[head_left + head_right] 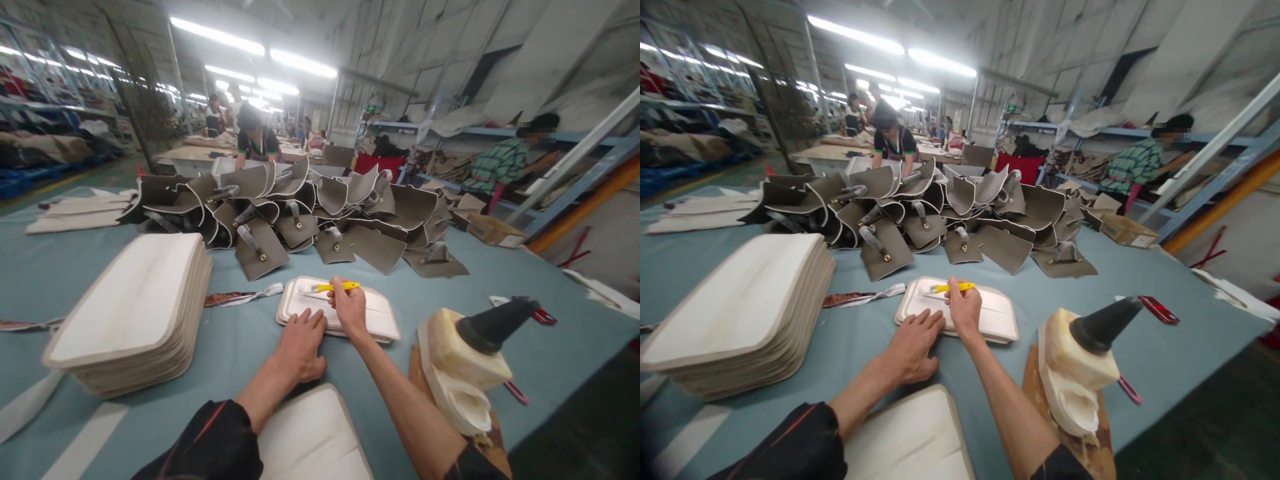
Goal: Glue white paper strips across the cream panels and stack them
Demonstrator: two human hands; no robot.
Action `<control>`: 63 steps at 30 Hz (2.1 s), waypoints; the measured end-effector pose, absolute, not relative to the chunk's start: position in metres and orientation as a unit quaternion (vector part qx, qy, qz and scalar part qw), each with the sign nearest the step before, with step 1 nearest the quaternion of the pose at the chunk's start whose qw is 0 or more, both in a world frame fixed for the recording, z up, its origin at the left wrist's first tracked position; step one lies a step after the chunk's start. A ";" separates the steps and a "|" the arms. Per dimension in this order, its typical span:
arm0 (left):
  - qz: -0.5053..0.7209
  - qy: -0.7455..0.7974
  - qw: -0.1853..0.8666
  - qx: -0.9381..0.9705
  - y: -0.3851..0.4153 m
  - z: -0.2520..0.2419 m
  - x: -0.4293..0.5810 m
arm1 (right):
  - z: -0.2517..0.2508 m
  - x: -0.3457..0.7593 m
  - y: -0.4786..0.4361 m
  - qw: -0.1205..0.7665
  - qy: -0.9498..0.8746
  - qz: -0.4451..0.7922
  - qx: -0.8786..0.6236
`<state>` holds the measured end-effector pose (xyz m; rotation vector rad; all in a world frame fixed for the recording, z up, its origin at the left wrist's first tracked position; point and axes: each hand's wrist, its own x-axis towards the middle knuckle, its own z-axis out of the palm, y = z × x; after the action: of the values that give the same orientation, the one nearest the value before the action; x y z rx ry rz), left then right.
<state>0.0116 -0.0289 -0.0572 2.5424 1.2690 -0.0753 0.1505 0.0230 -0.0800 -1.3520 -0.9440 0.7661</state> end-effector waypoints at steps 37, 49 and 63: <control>-0.042 0.455 0.125 0.881 -0.026 -0.066 0.014 | -0.038 0.291 -0.037 0.343 -0.514 0.077 -0.783; -0.040 0.458 0.115 0.881 -0.027 -0.068 0.015 | -0.019 0.303 -0.050 0.184 -0.494 -0.041 -0.849; -0.023 0.457 0.151 0.876 -0.032 -0.060 0.014 | -0.023 0.207 -0.008 0.237 -0.575 -0.013 -0.783</control>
<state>0.0135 -0.0322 -0.0603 2.5161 1.3109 -0.0667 0.2068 -0.0083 -0.0233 -2.1467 -1.5761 -0.0343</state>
